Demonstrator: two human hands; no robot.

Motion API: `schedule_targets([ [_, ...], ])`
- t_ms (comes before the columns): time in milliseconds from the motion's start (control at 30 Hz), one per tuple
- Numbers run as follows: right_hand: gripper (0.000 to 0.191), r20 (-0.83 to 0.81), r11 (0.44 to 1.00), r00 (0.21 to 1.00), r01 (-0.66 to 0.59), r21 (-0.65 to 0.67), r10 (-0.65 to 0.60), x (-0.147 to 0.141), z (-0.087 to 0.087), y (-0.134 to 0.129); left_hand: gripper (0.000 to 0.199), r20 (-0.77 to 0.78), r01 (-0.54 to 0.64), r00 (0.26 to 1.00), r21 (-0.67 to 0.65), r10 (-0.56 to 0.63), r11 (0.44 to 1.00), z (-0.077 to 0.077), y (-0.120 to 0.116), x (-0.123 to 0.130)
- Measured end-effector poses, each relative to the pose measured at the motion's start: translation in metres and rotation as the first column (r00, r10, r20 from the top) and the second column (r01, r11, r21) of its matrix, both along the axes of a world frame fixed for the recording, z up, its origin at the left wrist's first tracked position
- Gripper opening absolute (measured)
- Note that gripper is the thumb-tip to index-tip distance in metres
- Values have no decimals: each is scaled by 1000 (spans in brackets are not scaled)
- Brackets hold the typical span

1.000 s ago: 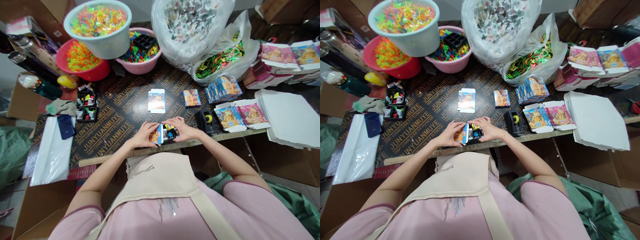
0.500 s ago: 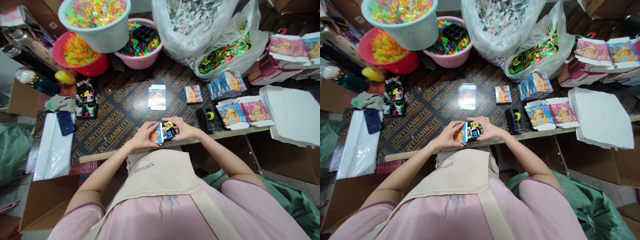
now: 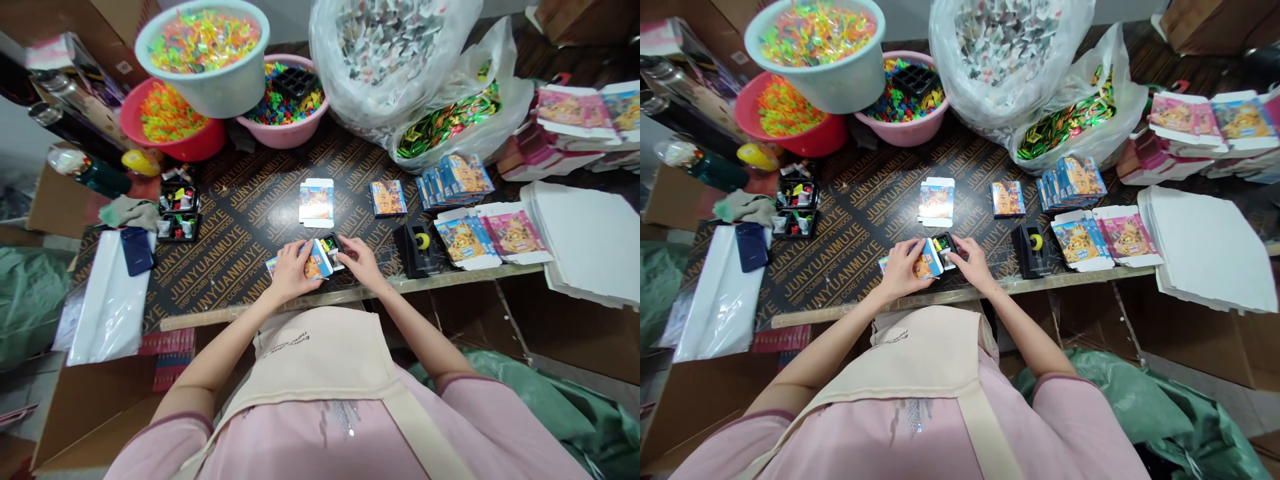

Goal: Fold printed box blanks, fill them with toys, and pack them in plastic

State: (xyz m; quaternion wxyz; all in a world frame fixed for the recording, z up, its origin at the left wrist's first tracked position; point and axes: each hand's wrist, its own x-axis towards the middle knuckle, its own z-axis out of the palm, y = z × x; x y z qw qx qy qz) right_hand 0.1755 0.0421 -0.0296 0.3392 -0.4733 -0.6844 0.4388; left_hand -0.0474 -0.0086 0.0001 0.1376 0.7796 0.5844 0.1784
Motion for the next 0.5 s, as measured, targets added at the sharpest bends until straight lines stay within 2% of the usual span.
schedule_targets([
  [100,44,-88,989,985,144,-40,-147,-15,-5,-9,89,-5,-20,1000,-24,20,1000,0,2,8],
  [133,38,-121,989,982,140,-45,-144,-19,-4,-11,89,4,-24,1000,-31,24,999,-1,3,11],
  [200,29,-190,996,980,52,-68,-64,-23,0,-11,89,54,-31,998,-45,33,998,-2,6,14],
  [267,29,-261,993,965,-7,-114,-23,-23,5,-7,90,172,-29,984,-65,39,997,-4,10,16],
  [333,33,-337,976,932,64,-206,-133,-22,10,-2,91,397,9,917,-102,32,995,-5,15,17],
  [367,38,-372,955,903,113,-275,-214,-22,12,1,91,544,54,839,-131,26,990,-6,17,18],
  [400,44,-400,925,872,137,-354,-282,-22,14,3,90,693,114,720,-167,34,979,-7,19,20],
  [467,53,-441,862,828,96,-497,-346,-26,19,5,82,902,246,408,-255,139,935,-11,19,24],
  [500,55,-452,838,817,67,-542,-358,-28,22,5,76,938,295,261,-304,230,906,-13,18,27],
])
